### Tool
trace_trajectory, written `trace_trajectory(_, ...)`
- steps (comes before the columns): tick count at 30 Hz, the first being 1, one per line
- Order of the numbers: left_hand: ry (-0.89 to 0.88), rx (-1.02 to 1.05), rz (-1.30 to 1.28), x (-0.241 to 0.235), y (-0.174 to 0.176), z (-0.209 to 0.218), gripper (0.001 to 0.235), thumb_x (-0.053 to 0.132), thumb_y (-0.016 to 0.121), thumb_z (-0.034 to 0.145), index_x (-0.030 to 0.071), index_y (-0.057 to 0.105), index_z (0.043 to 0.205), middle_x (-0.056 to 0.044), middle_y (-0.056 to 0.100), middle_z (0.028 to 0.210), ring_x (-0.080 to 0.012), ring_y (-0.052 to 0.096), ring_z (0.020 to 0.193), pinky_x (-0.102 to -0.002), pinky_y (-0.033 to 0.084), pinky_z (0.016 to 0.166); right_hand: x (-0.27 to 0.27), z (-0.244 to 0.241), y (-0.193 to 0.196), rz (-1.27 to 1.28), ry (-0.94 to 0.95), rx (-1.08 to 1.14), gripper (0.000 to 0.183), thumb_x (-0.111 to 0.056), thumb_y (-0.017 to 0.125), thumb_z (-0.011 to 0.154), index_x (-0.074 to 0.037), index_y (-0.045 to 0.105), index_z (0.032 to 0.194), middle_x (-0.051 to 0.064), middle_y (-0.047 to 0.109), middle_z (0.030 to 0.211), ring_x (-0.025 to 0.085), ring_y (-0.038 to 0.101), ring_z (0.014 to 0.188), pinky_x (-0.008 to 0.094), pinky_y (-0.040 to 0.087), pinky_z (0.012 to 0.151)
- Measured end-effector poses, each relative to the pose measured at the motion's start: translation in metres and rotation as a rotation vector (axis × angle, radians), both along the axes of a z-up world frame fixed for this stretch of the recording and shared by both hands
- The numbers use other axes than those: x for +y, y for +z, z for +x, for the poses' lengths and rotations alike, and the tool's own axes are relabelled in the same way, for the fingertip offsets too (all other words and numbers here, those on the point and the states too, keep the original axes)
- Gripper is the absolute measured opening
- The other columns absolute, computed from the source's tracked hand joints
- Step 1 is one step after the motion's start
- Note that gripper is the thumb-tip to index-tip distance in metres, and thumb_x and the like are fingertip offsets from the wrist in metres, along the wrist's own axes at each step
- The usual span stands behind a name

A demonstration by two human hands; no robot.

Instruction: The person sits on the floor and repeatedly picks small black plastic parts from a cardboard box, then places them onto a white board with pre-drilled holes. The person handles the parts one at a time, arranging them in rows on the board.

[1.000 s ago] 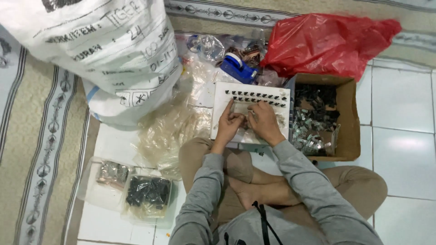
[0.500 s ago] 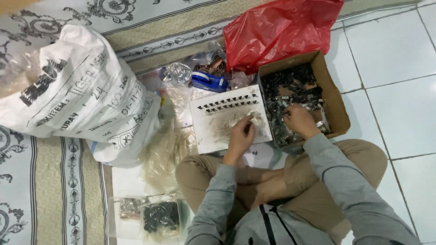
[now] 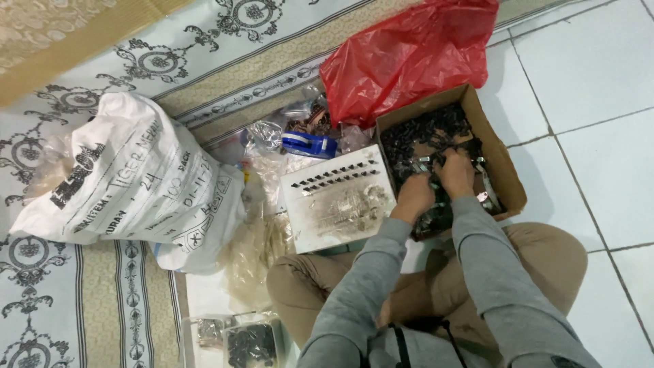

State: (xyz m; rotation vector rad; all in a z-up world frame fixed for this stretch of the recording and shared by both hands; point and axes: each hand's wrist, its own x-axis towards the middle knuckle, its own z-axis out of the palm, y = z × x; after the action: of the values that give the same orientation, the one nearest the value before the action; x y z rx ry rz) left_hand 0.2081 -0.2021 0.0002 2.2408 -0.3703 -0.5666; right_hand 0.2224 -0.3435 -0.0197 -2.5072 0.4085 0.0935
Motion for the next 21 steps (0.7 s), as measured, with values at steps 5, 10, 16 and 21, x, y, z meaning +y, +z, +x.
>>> trace_trajectory(5, 0.036, -0.076, 0.060, -0.017, -0.015, 0.012, 0.025, -0.001, 0.055, 0.085, -0.014, 0.069, 0.101, -0.031, 0.068, 0.082, -0.0409, 0.071, 0.077, -0.044, 0.061, 0.060, 0.012, 0.002, 0.017, 0.060, -0.050, -0.004, 0.031, -0.009, 0.066, 0.100, 0.013, 0.068, 0.121, 0.037, 0.066, 0.111, 0.048, 0.064, 0.110, 0.057, 0.058, 0.087)
trace_trajectory(10, 0.061, -0.079, 0.019, -0.016, 0.007, 0.019, 0.019, -0.005, 0.054, 0.085, -0.015, 0.070, 0.088, -0.030, 0.068, 0.074, -0.0337, 0.069, 0.070, -0.037, 0.058, 0.056, -0.005, 0.010, -0.071, -0.032, -0.043, 0.013, 0.023, -0.005, 0.063, 0.102, 0.011, 0.073, 0.115, 0.034, 0.072, 0.104, 0.043, 0.071, 0.101, 0.050, 0.062, 0.075)
trace_trajectory(16, 0.090, -0.024, 0.007, -0.020, -0.008, 0.019, 0.040, -0.005, 0.052, 0.088, -0.016, 0.061, 0.125, -0.038, 0.067, 0.107, -0.0483, 0.069, 0.102, -0.051, 0.062, 0.081, -0.022, 0.020, -0.132, 0.278, -0.258, 0.001, 0.018, -0.020, 0.076, 0.093, -0.003, 0.079, 0.102, 0.023, 0.074, 0.096, 0.037, 0.072, 0.091, 0.043, 0.060, 0.056)
trace_trajectory(21, 0.060, -0.064, 0.017, -0.021, -0.076, 0.024, 0.036, -0.002, 0.075, 0.078, -0.016, 0.067, 0.110, -0.034, 0.066, 0.098, -0.0473, 0.069, 0.097, -0.052, 0.061, 0.083, -0.047, 0.026, -0.219, 0.178, -0.175, 0.305, 0.026, -0.014, 0.063, 0.092, 0.007, 0.079, 0.094, 0.029, 0.075, 0.090, 0.041, 0.073, 0.089, 0.048, 0.061, 0.060)
